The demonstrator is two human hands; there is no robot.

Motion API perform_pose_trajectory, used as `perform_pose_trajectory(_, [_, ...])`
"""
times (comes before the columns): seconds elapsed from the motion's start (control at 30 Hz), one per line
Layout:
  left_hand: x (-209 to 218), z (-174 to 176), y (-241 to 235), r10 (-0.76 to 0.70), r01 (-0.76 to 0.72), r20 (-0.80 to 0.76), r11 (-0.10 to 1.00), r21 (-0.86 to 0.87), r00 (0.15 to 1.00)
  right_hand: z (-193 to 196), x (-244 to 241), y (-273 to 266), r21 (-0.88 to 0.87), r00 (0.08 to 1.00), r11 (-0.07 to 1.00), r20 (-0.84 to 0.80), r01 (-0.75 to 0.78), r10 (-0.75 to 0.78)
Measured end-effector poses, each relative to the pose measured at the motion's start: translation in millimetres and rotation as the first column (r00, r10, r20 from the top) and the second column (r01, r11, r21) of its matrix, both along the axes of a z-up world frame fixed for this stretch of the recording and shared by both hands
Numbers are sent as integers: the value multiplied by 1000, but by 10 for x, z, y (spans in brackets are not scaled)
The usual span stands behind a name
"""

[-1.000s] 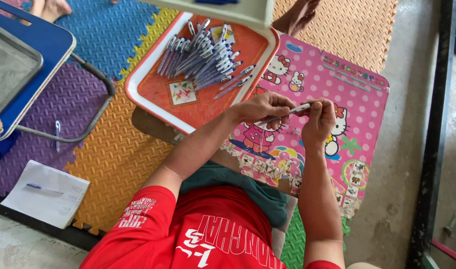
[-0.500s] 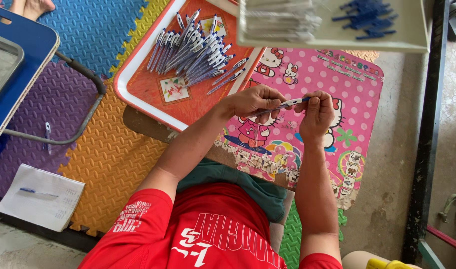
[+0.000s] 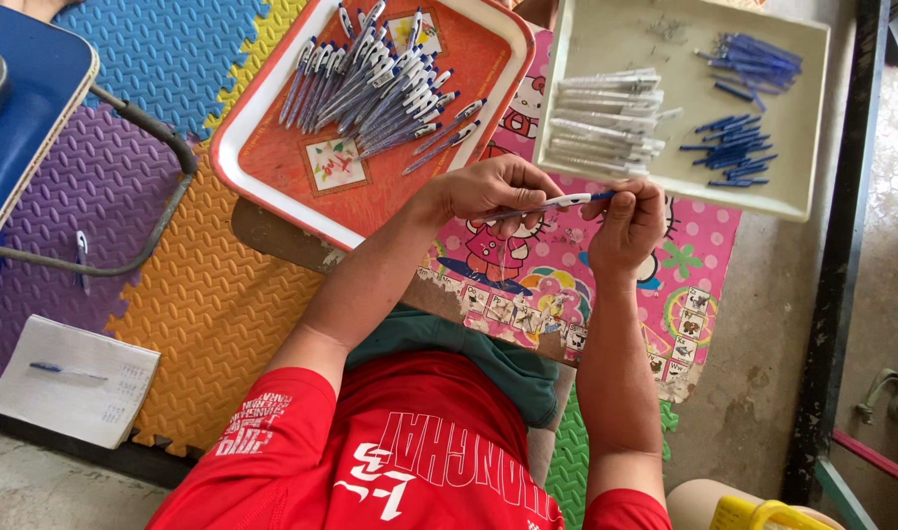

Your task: The person sits on a colorful floor mat and assembles blue ballpoint pens. They pick up pen barrels and blue ink cartridges from a tray, insert the cartridges into the barrels, and place the assembled pens into a separate tray. The process is repeated continuously.

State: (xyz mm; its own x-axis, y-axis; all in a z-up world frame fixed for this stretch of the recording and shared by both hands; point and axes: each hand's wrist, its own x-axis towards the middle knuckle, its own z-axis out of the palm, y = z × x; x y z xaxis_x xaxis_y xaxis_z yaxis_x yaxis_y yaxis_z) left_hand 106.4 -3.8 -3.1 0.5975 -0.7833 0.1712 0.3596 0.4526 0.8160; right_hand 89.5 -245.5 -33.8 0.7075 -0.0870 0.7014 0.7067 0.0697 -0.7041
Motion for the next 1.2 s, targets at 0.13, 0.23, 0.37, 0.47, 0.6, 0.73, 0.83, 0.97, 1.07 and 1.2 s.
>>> perform_pose_trajectory(0.13, [58,-122,-30,8,-8,9,1000,-8,1000,-67,30,-14,23,1000,1000,-27,-14,15])
perform_pose_trajectory(0.23, [44,-183,-77,23,-23,11,999,-36,1000,-70,-10,39,-7,1000,1000,-12,-28,28])
perform_pose_trajectory(0.37, [53,-186,-110,45,-45,3,996,-73,999,4,-72,144,-69,1000,998,21,5,-4])
perform_pose_trajectory(0.47, [55,-174,-96,44,-43,1,994,-97,999,97,-114,189,-148,996,988,82,45,-33])
perform_pose_trajectory(0.6, [124,-299,-125,37,-36,14,997,-72,999,93,-104,161,-104,999,994,21,-27,29])
perform_pose_trajectory(0.73, [146,-220,-153,36,-37,-23,998,-51,999,-138,78,-63,14,985,995,-140,-97,98])
perform_pose_trajectory(0.83, [72,-194,-121,33,-33,-13,999,-6,999,-238,36,-111,174,942,960,-219,-220,255])
perform_pose_trajectory(0.97, [76,-127,-60,47,-47,4,999,4,999,-83,17,-4,185,954,957,-162,-223,253])
perform_pose_trajectory(1.07, [49,-106,-60,36,-36,10,999,-2,999,-70,2,-1,167,963,964,-140,-207,231])
perform_pose_trajectory(1.2, [18,-6,-25,18,-17,-15,1000,17,1000,-82,0,21,191,977,969,-115,-154,178])
